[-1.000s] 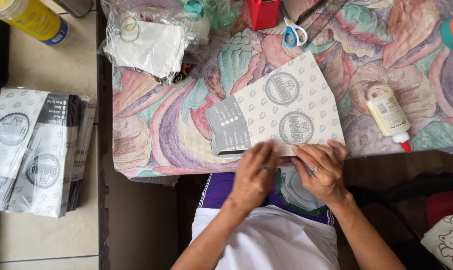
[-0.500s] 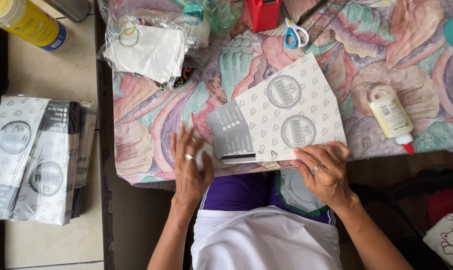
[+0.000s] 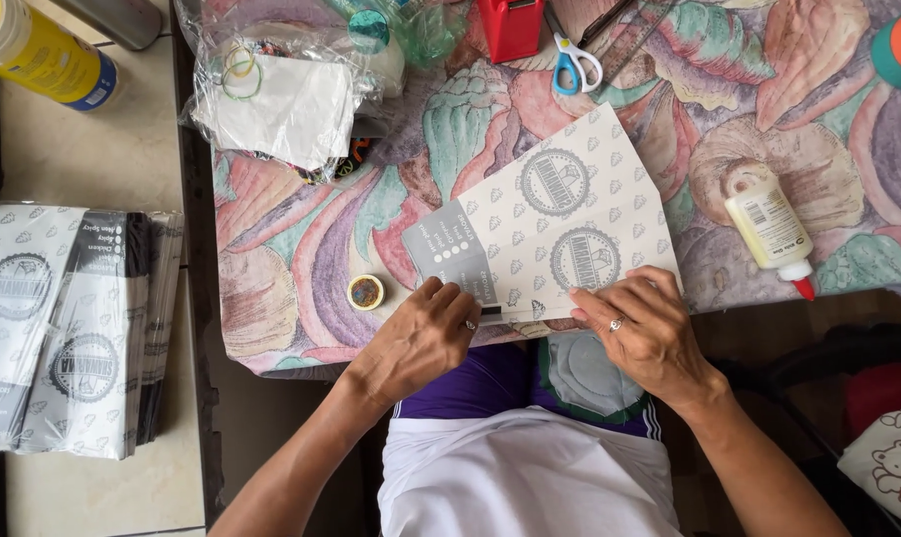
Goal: The person prepares packaging sleeves by hand, using scissors to cut small labels, applying adhesive with a glue bottle, and securing parts with tape. They organize the materials on a patterned surface and place the finished sleeves aside.
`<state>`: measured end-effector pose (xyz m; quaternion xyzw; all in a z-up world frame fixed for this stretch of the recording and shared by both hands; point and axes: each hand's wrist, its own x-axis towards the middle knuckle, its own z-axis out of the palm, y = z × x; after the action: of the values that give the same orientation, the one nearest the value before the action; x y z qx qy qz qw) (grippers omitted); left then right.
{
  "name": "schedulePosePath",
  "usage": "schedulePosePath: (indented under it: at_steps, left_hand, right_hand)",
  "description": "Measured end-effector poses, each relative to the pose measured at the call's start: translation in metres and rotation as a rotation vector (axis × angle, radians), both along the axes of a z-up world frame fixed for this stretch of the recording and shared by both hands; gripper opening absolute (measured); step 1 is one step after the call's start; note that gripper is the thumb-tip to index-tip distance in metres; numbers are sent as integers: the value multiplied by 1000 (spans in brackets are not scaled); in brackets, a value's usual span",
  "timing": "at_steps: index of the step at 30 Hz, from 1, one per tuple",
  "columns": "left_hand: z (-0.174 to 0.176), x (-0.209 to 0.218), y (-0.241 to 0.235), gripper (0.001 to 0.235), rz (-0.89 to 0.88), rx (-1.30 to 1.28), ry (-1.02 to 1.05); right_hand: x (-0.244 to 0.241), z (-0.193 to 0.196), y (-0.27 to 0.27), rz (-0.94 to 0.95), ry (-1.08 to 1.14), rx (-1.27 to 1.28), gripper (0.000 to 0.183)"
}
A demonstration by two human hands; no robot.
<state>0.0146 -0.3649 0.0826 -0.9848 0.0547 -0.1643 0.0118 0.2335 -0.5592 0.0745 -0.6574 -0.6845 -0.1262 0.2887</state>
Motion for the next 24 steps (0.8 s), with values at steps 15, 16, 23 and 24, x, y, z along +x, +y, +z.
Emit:
schedulePosePath:
  at_steps: [15,16,23,24]
  left_hand:
    - [-7,12,-75,15,224,-234,-559]
    - [-4,15,-86,12,188,-320,-529]
    - [-48,20,-93,38,377,-314,-409]
    - [-50,20,-92,38,371,-295,-414]
  right_hand:
    - [3,21,20,193,-339,61,5]
    - [1,31,24,226,-396,56,8]
    - [12,21,27,257,-412,90,10]
    - [18,12,25,284,-420,45,7]
